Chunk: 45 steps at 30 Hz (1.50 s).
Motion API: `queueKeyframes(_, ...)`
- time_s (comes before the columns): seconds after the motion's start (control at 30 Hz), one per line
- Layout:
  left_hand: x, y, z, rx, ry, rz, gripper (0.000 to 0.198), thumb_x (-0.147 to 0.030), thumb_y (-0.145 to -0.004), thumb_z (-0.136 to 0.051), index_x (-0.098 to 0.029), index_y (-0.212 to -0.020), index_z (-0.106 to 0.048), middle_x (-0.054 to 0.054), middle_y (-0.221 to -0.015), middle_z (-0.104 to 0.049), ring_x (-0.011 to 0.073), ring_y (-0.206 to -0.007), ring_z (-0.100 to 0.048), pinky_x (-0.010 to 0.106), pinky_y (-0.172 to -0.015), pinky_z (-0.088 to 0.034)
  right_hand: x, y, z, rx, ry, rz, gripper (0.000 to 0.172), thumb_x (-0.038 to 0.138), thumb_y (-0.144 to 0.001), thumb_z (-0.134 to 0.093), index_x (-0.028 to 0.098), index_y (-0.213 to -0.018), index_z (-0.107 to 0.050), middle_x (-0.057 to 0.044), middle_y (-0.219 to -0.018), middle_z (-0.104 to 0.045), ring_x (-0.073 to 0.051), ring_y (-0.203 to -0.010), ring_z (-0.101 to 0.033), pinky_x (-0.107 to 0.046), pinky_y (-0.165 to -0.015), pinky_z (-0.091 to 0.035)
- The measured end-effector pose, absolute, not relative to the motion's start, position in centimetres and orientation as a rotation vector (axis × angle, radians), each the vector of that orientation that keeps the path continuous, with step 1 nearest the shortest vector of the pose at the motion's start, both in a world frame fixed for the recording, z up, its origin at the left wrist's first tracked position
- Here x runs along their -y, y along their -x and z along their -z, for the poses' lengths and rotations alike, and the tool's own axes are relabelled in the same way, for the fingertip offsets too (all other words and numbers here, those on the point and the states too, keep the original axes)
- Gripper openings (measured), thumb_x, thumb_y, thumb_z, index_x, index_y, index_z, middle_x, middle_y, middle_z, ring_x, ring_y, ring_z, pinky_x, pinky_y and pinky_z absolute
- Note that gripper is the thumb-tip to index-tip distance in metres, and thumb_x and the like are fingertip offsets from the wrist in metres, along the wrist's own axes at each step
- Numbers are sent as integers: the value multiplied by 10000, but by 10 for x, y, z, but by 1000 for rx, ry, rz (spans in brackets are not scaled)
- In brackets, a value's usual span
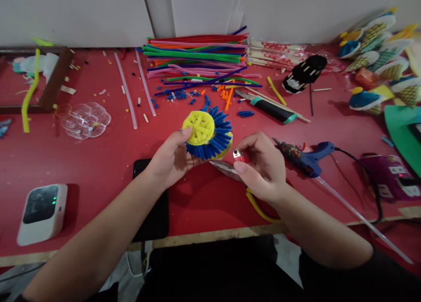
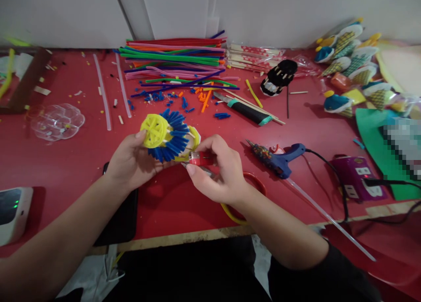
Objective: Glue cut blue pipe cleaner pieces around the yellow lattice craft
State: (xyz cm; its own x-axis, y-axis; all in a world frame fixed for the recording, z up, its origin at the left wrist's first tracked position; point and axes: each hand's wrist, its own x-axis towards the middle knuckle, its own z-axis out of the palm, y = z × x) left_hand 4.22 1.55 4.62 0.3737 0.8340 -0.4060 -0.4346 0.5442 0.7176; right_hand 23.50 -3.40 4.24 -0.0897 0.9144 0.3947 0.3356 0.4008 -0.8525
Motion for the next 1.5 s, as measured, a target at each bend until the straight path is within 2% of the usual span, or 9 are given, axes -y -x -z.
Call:
queueKeyframes(0.23,-15,-43,-48,-885,-576,-864,405,-442,-781,-716,-188,-1096,-691,96,-1054,-774,333,-1095,-708,452,-912,-607,32,-233,-40,1614,1219,-721,178,280,-789,-644,242,-825,-474,59,-634,-539,-80,-487,-419,-236,-438,-308)
queueKeyframes(0.37,-15,-43,-48,-893,-580,-844,396,-455,-760,-730,-189,-1052,-699,84,-1002,-776,315,-1045,-721,426,-876,-616,33,-233,-40,1651,1210,-735,174,269,-786,-639,241,-841,-477,64,-633,-552,-68,-459,-403,-225,-421,-289)
queueKeyframes(0.5,-15,-41,-46,-893,-571,-844,378,-471,-743,-749,-195,-998,-700,82,-999,-777,305,-1033,-723,414,-870,-612,35,-233,-41,1668,1221,-716,154,248,-772,-615,243,-848,-482,59,-634,-561,-84,-485,-444,-231,-442,-325)
queueKeyframes(0.77,-15,-42,-48,-889,-572,-859,362,-443,-753,-753,-188,-1006,-708,82,-994,-779,301,-1012,-729,365,-787,-620,33,-236,-41,1662,1256,-667,151,250,-795,-618,244,-851,-478,73,-605,-534,-72,-448,-404,-232,-434,-320)
queueKeyframes(0.97,-15,-42,-46,-868,-579,-852,360,-453,-769,-741,-194,-1018,-712,85,-1025,-776,319,-1084,-709,393,-855,-608,32,-235,-40,1692,1212,-677,163,228,-771,-618,240,-840,-471,82,-611,-512,-50,-428,-322,-218,-412,-253)
queueKeyframes(1.2,-15,-43,-49,-854,-550,-849,321,-417,-766,-752,-199,-1001,-729,57,-979,-787,248,-967,-735,293,-761,-612,30,-238,-39,1639,1312,-583,155,286,-793,-641,241,-826,-497,63,-614,-491,-87,-485,-391,-240,-443,-305)
queueKeyframes(1.33,-15,-43,-49,-836,-557,-846,342,-417,-771,-744,-191,-1026,-715,75,-970,-783,277,-1012,-724,317,-774,-606,31,-239,-38,1644,1312,-595,155,259,-773,-656,240,-815,-508,49,-648,-502,-97,-526,-409,-249,-469,-324)
queueKeyframes(1.5,-14,-42,-48,-867,-540,-871,369,-429,-770,-736,-201,-1057,-691,81,-1043,-770,293,-1061,-713,366,-841,-614,28,-236,-35,1433,1349,-669,171,317,-841,-689,240,-862,-538,36,-702,-530,-99,-552,-416,-248,-463,-312)
